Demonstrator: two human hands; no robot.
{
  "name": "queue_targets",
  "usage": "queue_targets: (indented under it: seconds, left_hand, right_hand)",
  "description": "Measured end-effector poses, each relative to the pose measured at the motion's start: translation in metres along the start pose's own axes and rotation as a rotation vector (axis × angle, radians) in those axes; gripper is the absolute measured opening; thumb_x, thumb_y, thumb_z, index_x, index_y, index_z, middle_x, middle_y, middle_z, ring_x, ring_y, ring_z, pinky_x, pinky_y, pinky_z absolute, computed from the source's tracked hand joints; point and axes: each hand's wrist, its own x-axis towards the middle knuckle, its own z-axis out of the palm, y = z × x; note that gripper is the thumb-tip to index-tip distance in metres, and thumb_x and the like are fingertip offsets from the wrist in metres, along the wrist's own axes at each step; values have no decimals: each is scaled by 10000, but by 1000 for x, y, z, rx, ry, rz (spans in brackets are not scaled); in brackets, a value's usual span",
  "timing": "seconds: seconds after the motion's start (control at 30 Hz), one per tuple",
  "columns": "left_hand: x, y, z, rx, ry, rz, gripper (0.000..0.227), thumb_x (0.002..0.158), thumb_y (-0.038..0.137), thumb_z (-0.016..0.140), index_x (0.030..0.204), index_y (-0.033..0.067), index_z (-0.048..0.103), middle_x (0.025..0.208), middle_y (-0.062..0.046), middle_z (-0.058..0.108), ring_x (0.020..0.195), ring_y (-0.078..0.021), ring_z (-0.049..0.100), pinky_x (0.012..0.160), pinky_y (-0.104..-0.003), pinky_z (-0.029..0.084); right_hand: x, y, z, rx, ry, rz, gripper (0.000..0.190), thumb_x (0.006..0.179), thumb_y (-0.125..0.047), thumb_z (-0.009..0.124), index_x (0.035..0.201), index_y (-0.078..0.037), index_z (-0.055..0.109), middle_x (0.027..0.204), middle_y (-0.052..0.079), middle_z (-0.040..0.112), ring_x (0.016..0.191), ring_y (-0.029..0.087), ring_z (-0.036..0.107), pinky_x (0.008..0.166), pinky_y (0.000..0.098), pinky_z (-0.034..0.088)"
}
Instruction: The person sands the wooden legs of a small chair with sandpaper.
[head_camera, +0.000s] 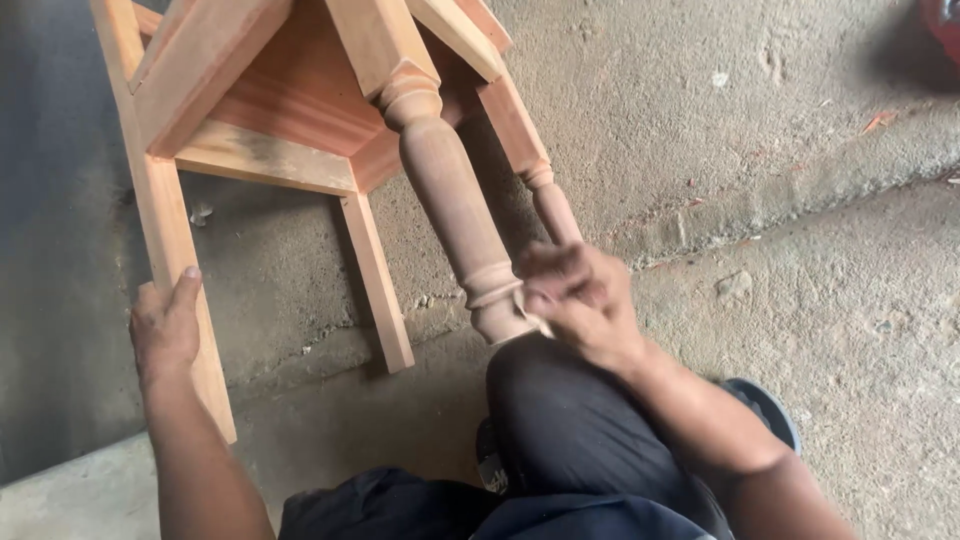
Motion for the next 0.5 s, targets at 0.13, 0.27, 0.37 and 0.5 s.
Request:
queue_targets:
  seconds: [0.13,0.27,0.37,0.5]
  left_hand:
    - [15,15,4,20,31,17,726,977,614,629,1274,-49,621,1258,-312,627,1208,-480,580,1024,-564,426]
    - [6,-5,6,37,27,-12,737,975,634,620,1267,-42,625,1245,-322,621,1196,-492,578,1009,-569,428]
    - [36,-13,15,14,77,81,741,967,630,635,1265,-48,632,1262,-331,620,1213,-498,569,1028,-561,421]
    - [10,-10,13,79,19,38,749,983,632,623,1279,-57,621,1272,-341,623,1222,-508,577,1039,-569,429]
  right_hand:
    - [5,-7,-3,-116,20,33,173,915,-112,774,903,-14,632,844,93,645,768,162,594,614,309,480]
    - [3,-4,-8,-159,-122,-125,184,975,-84,790,1015,-2,630,825,91,655,813,181,606,729,350,505]
    - [8,3,-23,-90,-72,5,154,954,-64,793,948,-1,652,831,100,669,823,194,600,704,357,504]
    - [-2,1,-17,-222,-76,6,178,924,-95,811,965,0,665,923,133,714,877,211,669,741,355,540]
